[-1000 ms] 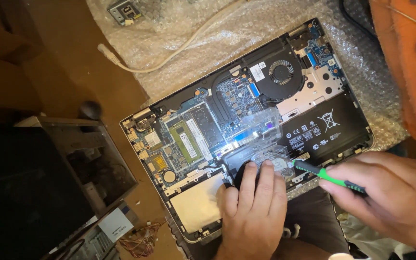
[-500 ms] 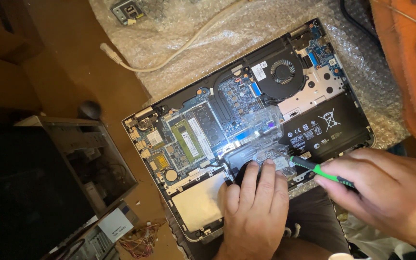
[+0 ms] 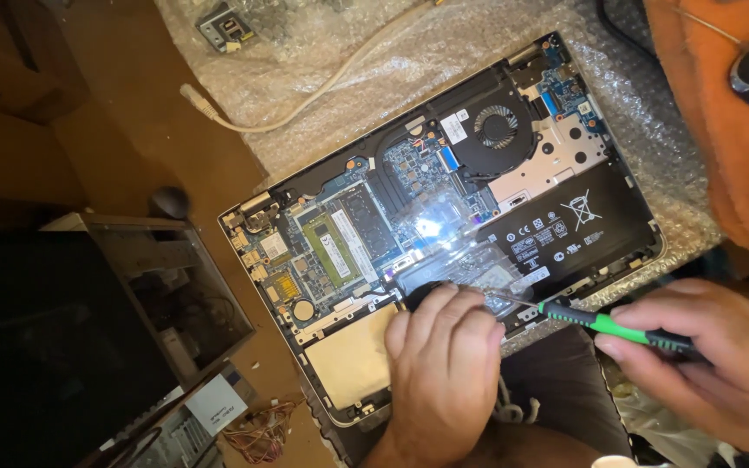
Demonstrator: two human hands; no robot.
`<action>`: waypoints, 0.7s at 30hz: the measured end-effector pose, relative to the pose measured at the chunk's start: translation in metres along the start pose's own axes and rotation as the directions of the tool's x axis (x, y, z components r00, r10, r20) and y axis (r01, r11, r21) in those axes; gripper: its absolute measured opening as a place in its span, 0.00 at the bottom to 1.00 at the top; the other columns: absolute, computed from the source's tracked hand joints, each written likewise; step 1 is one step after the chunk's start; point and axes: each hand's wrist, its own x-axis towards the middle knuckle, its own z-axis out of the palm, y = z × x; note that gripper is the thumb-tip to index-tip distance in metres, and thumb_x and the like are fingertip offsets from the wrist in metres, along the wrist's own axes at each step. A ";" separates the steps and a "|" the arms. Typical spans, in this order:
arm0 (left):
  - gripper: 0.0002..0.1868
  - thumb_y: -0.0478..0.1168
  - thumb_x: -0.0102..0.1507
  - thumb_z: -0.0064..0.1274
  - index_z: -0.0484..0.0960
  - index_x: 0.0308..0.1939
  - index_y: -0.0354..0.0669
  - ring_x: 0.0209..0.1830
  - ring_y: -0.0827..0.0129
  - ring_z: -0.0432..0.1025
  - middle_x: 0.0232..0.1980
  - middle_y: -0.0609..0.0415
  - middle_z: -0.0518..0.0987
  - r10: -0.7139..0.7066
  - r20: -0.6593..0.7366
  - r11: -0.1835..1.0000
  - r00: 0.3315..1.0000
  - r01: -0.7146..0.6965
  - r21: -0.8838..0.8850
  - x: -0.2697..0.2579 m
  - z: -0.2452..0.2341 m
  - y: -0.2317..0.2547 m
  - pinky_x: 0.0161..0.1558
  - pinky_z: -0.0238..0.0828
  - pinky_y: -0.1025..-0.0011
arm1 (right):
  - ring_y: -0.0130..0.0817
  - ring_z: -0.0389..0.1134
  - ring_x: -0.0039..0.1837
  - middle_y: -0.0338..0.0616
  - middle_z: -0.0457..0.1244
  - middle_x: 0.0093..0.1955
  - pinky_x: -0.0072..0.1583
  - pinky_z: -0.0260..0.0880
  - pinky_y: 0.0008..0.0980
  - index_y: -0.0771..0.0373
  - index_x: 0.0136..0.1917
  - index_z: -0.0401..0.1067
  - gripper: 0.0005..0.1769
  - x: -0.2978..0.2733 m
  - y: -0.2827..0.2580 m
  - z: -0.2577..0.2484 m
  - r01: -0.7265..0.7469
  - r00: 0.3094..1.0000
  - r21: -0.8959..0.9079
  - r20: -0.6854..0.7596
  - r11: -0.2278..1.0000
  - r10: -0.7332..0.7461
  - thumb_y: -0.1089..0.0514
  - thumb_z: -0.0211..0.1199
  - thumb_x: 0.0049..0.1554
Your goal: Using a screwdriver to secure internal components and then placing the bottom cover on a laptop.
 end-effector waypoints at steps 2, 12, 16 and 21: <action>0.06 0.38 0.68 0.57 0.77 0.45 0.42 0.57 0.54 0.77 0.49 0.50 0.84 -0.037 -0.007 0.999 0.999 0.037 -0.033 -0.001 0.003 -0.001 0.56 0.59 0.58 | 0.27 0.73 0.39 0.37 0.71 0.41 0.46 0.72 0.27 0.59 0.52 0.72 0.19 -0.005 0.004 0.003 -0.030 0.999 0.035 -0.009 0.999 0.030 0.56 0.72 0.48; 0.12 0.36 0.64 0.61 0.79 0.51 0.41 0.43 0.57 0.71 0.41 0.53 0.78 -0.113 0.021 0.993 0.993 0.113 -0.035 0.021 0.000 -0.003 0.50 0.60 0.59 | 0.27 0.73 0.41 0.38 0.71 0.43 0.49 0.73 0.25 0.60 0.52 0.72 0.19 0.000 0.006 0.007 0.007 1.000 0.070 -0.031 0.998 -0.005 0.56 0.72 0.48; 0.07 0.35 0.65 0.58 0.81 0.46 0.40 0.43 0.56 0.70 0.42 0.51 0.79 -0.091 0.016 0.996 0.996 0.091 -0.011 0.022 0.003 -0.005 0.49 0.61 0.58 | 0.25 0.74 0.45 0.38 0.71 0.47 0.54 0.73 0.25 0.58 0.54 0.73 0.20 -0.001 0.009 0.009 -0.016 1.000 0.075 -0.013 0.997 0.017 0.56 0.71 0.49; 0.06 0.35 0.66 0.56 0.81 0.46 0.40 0.40 0.57 0.69 0.40 0.52 0.77 -0.066 0.029 0.998 0.997 0.066 -0.007 0.025 0.002 -0.005 0.48 0.60 0.59 | 0.26 0.75 0.46 0.38 0.72 0.47 0.55 0.74 0.26 0.59 0.54 0.73 0.20 -0.004 0.014 0.013 -0.038 0.999 0.082 -0.020 0.996 0.039 0.56 0.72 0.49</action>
